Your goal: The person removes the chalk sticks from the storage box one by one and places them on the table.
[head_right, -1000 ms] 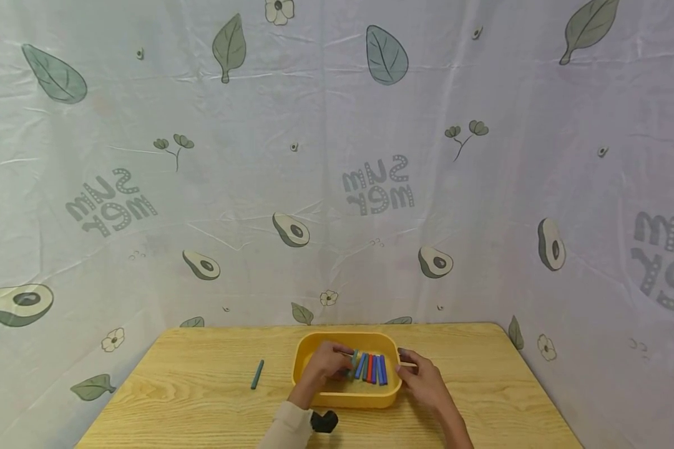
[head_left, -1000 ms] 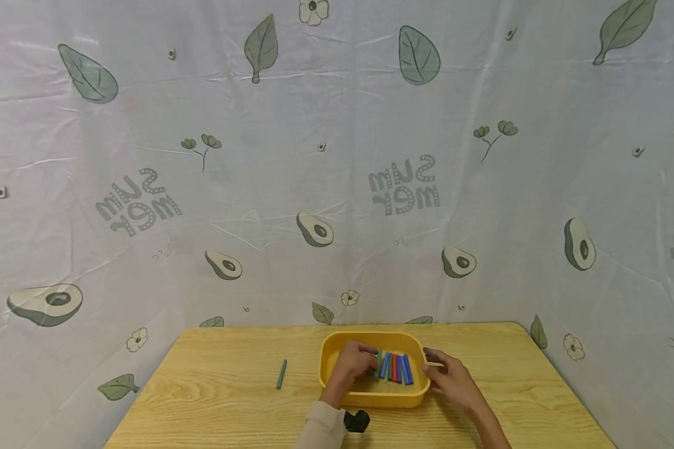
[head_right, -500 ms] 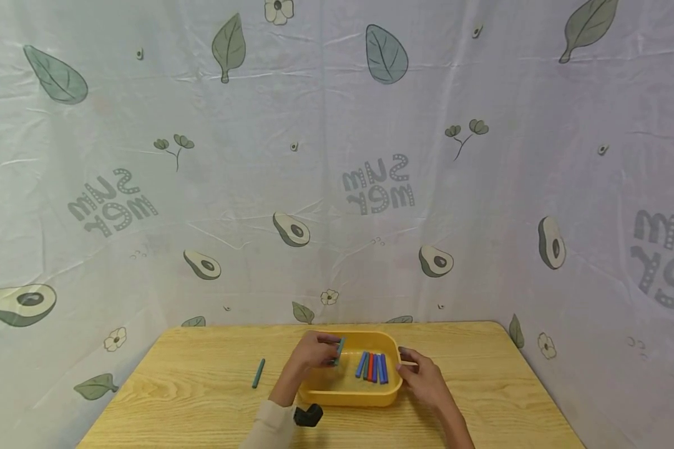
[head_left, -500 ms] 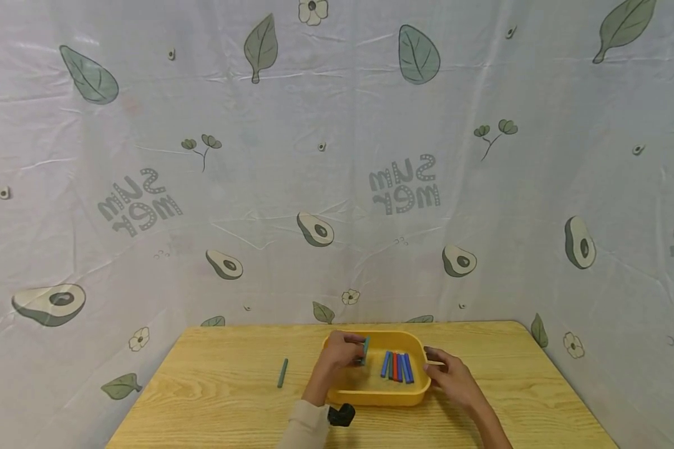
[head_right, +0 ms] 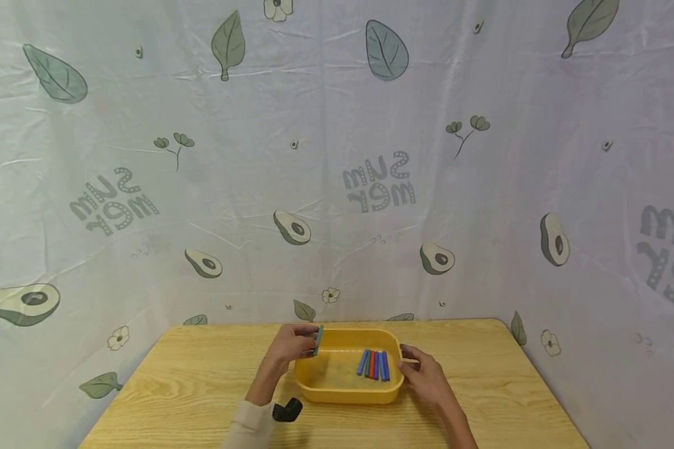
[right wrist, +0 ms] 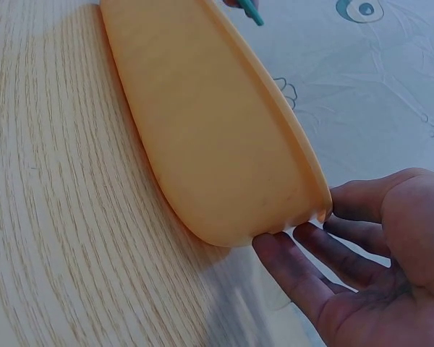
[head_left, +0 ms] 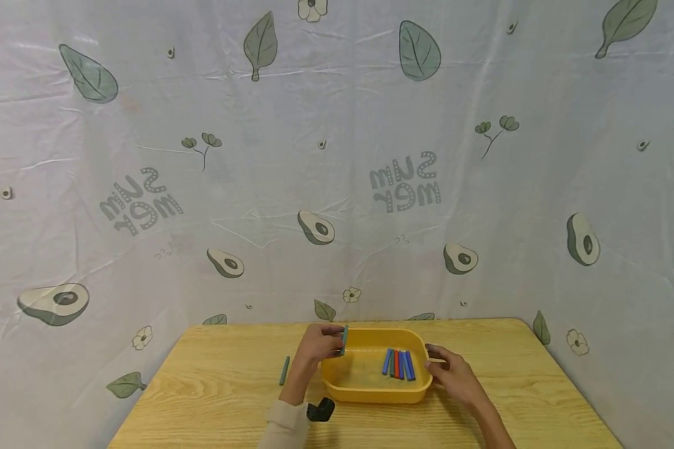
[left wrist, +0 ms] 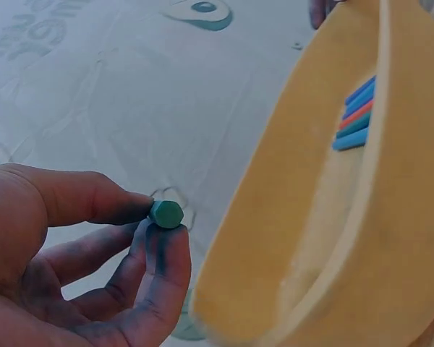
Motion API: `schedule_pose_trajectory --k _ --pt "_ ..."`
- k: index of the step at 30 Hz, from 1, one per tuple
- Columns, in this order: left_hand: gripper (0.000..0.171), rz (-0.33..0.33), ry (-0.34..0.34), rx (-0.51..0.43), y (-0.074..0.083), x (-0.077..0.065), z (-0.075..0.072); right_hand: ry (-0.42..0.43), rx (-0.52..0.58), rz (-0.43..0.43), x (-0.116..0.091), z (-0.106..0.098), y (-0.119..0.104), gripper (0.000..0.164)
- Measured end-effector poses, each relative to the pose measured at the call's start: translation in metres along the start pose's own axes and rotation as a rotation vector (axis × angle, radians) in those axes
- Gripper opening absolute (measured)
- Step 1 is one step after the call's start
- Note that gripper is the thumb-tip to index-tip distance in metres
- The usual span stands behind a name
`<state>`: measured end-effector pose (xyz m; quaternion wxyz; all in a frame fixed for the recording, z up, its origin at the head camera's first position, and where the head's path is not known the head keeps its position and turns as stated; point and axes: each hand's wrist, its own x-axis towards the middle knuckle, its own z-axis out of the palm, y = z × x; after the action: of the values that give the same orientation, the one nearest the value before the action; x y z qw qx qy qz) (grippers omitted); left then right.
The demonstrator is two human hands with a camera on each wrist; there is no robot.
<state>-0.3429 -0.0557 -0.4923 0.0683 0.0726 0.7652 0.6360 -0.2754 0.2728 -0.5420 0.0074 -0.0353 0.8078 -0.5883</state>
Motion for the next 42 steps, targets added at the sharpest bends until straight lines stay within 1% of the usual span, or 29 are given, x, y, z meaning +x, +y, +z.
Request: schedule_pose_trajectory --k 5,7,11,15,19,21,26,28,32,38,42 --pt "0.042 0.013 0.053 -0.006 0.000 -0.004 -0.017 -0.020 0.004 -0.011 0.000 -0.002 0.000 0.057" --pt "0.042 0.007 0.085 -0.019 -0.003 -0.005 -0.023 -0.024 0.005 -0.012 0.000 -0.002 0.000 0.057" --pt "0.041 0.003 0.127 -0.045 -0.008 -0.007 -0.035 -0.028 0.020 -0.011 0.000 -0.002 0.001 0.057" --pt "0.041 0.002 0.141 -0.050 -0.014 -0.009 -0.045 -0.026 0.026 -0.015 0.000 -0.002 0.002 0.057" --pt "0.042 -0.013 0.162 -0.063 -0.022 -0.011 -0.056 -0.016 0.017 -0.012 0.000 -0.001 0.001 0.057" --pt "0.042 -0.020 0.175 -0.076 -0.026 -0.014 -0.064 -0.007 0.017 -0.002 -0.001 -0.001 0.000 0.056" --pt "0.042 -0.027 0.200 -0.062 -0.037 -0.020 -0.085 0.005 0.004 0.018 -0.001 0.000 -0.002 0.055" --pt "0.042 -0.030 0.209 -0.051 -0.040 -0.022 -0.093 0.003 -0.007 0.018 -0.001 0.000 -0.003 0.055" --pt "0.042 -0.049 0.227 -0.055 -0.045 -0.027 -0.106 0.018 -0.016 0.021 0.000 0.000 -0.004 0.054" --pt "0.041 -0.070 0.245 -0.038 -0.053 -0.032 -0.117 0.019 -0.008 0.031 0.002 0.000 -0.002 0.054" --pt "0.041 -0.074 0.248 0.009 -0.059 -0.033 -0.121 0.017 0.005 0.040 0.002 0.000 -0.001 0.053"
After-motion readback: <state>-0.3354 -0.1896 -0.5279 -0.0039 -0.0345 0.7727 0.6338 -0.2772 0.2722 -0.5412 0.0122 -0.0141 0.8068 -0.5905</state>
